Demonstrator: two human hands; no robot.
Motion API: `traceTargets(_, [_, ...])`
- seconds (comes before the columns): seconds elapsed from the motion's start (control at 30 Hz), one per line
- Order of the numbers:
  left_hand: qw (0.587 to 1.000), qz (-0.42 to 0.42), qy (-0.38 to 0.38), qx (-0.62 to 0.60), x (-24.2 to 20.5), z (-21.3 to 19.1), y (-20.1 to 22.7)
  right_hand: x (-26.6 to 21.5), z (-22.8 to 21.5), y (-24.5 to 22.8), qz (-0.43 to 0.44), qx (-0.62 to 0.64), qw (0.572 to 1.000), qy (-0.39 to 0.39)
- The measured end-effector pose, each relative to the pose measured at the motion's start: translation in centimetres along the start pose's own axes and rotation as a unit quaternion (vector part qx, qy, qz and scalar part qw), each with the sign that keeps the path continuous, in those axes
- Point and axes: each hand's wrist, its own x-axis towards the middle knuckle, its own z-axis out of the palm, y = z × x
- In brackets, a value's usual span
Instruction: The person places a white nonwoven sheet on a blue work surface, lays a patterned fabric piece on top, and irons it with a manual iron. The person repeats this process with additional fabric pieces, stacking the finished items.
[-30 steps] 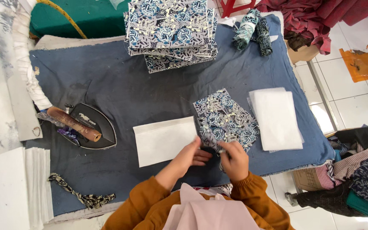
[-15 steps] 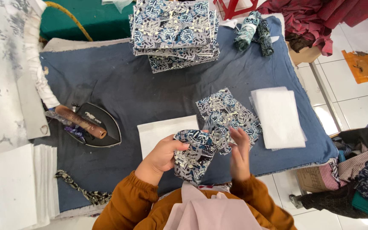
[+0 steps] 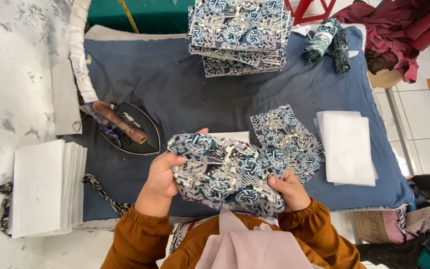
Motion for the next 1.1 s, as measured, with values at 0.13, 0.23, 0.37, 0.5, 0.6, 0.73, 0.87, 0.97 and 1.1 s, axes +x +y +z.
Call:
traceTargets(0.13, [0.997,0.038,-0.001,0.068,-1.6,-0.5,0.2,0.1,-0.7,0.1,-0.012,-0.037,0.999,-0.003])
traceTargets(0.23, [0.970,0.050,-0.027,0.237,-3.4,-0.3,0.1,-0.1,-0.8,-0.5,-0.022,-0.082,0.996,0.006])
traceTargets(0.37, [0.855,0.046,0.083,0.510,-5.4,0.6,-0.5,-0.7,-0.3,-2.5,-0.240,-0.422,0.874,0.002])
traceTargets(0.5, [0.733,0.292,-0.103,0.606,-5.9,1.6,0.1,-1.8,1.8,-3.8,-0.424,-0.493,0.759,-0.022])
traceTargets(0.6, [0.712,0.318,-0.090,0.620,-5.9,2.2,0.1,-2.1,3.3,-4.2,-0.441,-0.491,0.751,-0.008])
traceTargets(0.73, [0.718,0.312,-0.073,0.618,-6.0,2.3,0.0,-2.2,3.9,-4.4,-0.440,-0.485,0.756,-0.006])
traceTargets(0.87, [0.735,0.309,-0.072,0.599,-6.2,1.5,-0.1,-2.3,3.4,-4.3,-0.433,-0.501,0.750,-0.002])
traceTargets(0.97, [0.792,0.270,-0.041,0.545,-6.3,0.2,-0.2,-2.1,2.5,-3.8,-0.422,-0.484,0.767,-0.003])
traceTargets(1.1, [0.801,0.277,-0.021,0.530,-7.1,-1.7,0.0,-2.0,1.3,-2.9,-0.360,-0.438,0.824,0.002])
